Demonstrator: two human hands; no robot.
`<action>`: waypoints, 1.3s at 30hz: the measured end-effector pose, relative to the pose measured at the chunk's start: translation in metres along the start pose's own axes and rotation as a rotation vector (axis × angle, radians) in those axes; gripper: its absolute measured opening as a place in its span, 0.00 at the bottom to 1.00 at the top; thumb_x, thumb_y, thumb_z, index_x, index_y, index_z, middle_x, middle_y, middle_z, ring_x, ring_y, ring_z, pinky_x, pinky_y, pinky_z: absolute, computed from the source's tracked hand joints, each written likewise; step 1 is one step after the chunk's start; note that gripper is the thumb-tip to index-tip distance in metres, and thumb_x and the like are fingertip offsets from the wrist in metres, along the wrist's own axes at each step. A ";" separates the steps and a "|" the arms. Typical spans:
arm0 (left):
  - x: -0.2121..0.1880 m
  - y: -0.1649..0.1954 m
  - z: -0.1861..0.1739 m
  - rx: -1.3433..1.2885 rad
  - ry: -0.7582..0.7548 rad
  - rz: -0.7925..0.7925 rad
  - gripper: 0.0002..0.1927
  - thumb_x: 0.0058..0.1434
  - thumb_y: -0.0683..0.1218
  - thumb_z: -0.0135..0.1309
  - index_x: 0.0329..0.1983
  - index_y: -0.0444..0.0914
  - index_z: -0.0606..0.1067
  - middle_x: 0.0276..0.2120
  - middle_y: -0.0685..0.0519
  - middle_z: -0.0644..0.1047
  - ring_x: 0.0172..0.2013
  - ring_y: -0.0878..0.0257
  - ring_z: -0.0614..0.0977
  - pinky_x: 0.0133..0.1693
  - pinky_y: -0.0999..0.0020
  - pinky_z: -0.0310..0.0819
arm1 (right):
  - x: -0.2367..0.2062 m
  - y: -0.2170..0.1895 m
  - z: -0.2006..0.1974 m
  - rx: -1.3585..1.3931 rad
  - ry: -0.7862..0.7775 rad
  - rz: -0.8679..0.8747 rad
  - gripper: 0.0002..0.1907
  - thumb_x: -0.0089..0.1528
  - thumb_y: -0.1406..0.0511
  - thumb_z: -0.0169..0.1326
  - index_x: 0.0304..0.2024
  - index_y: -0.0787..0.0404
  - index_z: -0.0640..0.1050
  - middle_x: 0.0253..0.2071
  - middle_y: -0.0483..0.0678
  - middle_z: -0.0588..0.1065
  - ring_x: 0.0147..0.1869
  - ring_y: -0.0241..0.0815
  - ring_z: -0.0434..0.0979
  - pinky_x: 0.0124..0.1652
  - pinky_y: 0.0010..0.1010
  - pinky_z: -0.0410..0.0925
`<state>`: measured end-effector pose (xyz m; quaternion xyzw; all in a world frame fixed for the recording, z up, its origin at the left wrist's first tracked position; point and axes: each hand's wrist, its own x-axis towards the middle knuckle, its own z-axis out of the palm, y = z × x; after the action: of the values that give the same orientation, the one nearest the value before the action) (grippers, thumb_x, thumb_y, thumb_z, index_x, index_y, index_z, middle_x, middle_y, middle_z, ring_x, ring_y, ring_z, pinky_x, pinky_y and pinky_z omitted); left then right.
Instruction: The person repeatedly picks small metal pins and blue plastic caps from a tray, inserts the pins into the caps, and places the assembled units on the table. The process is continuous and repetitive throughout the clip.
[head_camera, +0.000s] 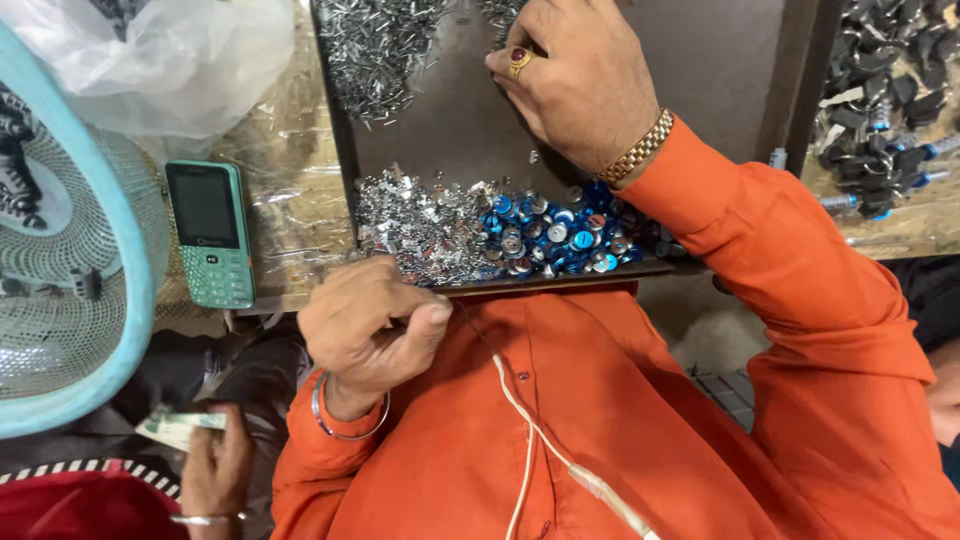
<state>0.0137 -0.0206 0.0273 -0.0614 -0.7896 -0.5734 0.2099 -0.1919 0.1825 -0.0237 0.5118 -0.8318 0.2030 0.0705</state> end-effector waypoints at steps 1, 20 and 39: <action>-0.002 -0.002 0.001 -0.003 0.006 -0.002 0.13 0.65 0.44 0.61 0.26 0.35 0.75 0.20 0.53 0.74 0.19 0.62 0.70 0.22 0.69 0.60 | 0.002 -0.002 0.001 -0.005 -0.012 0.003 0.05 0.67 0.69 0.65 0.37 0.61 0.80 0.41 0.45 0.73 0.50 0.47 0.73 0.52 0.41 0.67; -0.013 -0.011 0.003 0.026 0.038 -0.015 0.11 0.61 0.42 0.65 0.26 0.37 0.76 0.22 0.54 0.75 0.20 0.62 0.72 0.25 0.66 0.62 | 0.023 0.000 0.013 0.040 -0.032 -0.073 0.08 0.60 0.73 0.59 0.43 0.61 0.79 0.45 0.47 0.73 0.52 0.49 0.73 0.51 0.40 0.65; -0.005 -0.003 -0.008 0.295 -0.072 -0.115 0.08 0.61 0.42 0.68 0.35 0.38 0.78 0.29 0.54 0.77 0.27 0.61 0.75 0.30 0.66 0.66 | 0.023 0.002 0.011 -0.098 -0.013 -0.141 0.01 0.68 0.69 0.56 0.43 0.60 0.77 0.45 0.47 0.73 0.54 0.47 0.72 0.55 0.38 0.66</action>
<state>0.0191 -0.0284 0.0247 -0.0051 -0.8744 -0.4598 0.1552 -0.2036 0.1602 -0.0268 0.5664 -0.8030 0.1533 0.1043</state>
